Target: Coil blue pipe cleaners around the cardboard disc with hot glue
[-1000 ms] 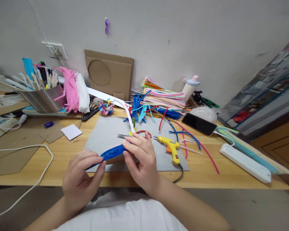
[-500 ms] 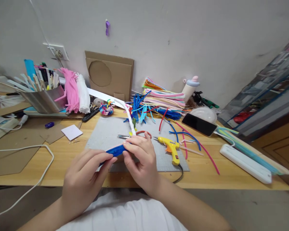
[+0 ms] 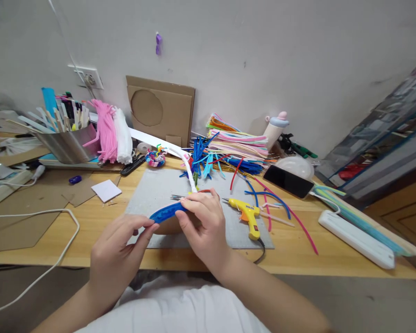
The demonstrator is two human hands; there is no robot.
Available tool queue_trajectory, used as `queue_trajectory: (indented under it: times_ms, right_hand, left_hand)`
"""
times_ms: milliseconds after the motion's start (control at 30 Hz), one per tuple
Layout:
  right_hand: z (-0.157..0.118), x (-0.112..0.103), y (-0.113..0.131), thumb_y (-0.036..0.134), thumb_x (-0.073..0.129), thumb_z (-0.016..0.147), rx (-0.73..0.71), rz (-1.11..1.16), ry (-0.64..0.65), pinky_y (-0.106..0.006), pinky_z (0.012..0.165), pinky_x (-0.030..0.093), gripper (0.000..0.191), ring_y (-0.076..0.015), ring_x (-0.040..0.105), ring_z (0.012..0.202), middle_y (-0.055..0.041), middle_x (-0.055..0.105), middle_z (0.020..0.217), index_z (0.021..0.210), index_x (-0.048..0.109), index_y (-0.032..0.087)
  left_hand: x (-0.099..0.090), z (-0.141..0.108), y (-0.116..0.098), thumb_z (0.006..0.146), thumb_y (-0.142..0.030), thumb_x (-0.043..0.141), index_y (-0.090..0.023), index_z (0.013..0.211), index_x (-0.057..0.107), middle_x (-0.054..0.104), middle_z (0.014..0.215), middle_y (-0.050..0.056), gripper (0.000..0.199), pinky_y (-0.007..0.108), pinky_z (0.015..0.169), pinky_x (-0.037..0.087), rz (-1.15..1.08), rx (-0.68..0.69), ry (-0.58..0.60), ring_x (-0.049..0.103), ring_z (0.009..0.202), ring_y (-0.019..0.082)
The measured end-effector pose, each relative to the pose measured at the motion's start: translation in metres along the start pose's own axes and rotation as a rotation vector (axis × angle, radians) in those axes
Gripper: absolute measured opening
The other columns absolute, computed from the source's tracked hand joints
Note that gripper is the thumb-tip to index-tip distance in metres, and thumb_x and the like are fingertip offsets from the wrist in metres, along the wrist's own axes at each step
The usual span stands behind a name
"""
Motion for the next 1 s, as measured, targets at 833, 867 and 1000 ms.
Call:
queue_trajectory:
  times_ms: [833, 867, 1000]
  right_hand:
    - [0.027, 0.020, -0.026, 0.029, 0.064, 0.090, 0.157, 0.048, -0.017, -0.038, 0.081, 0.055, 0.009, -0.0216, 0.069, 0.090, -0.0044, 0.075, 0.093, 0.094, 0.070, 0.025]
    - [0.028, 0.021, -0.027, 0.030, 0.064, 0.090, 0.159, 0.039, -0.013, -0.038, 0.081, 0.055, 0.010, -0.0217, 0.069, 0.090, -0.0044, 0.075, 0.093, 0.094, 0.071, 0.024]
    - [0.029, 0.023, -0.028, 0.031, 0.064, 0.090, 0.171, 0.018, -0.012, -0.038, 0.081, 0.054, 0.010, -0.0217, 0.069, 0.089, -0.0044, 0.075, 0.093, 0.092, 0.071, 0.024]
  left_hand:
    - [0.059, -0.004, 0.089, 0.069, -0.049, 0.073, -0.019, 0.066, 0.054, 0.052, 0.046, -0.006, 0.036, 0.019, 0.041, 0.035, -0.723, -0.821, 0.154, 0.046, 0.041, 0.007]
    - [0.061, -0.005, 0.092, 0.068, -0.049, 0.074, -0.019, 0.066, 0.054, 0.053, 0.047, -0.005, 0.036, 0.020, 0.043, 0.037, -0.744, -0.818, 0.166, 0.047, 0.042, 0.008]
    - [0.063, -0.006, 0.098, 0.065, -0.044, 0.078, -0.018, 0.072, 0.056, 0.058, 0.055, -0.005, 0.035, 0.022, 0.055, 0.046, -0.808, -0.803, 0.214, 0.055, 0.051, 0.009]
Point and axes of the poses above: each hand's wrist, its own z-axis towards the middle knuckle, its own x-axis out of the palm, y = z × x, the point moved 7 cm from there along z, towards the middle knuckle
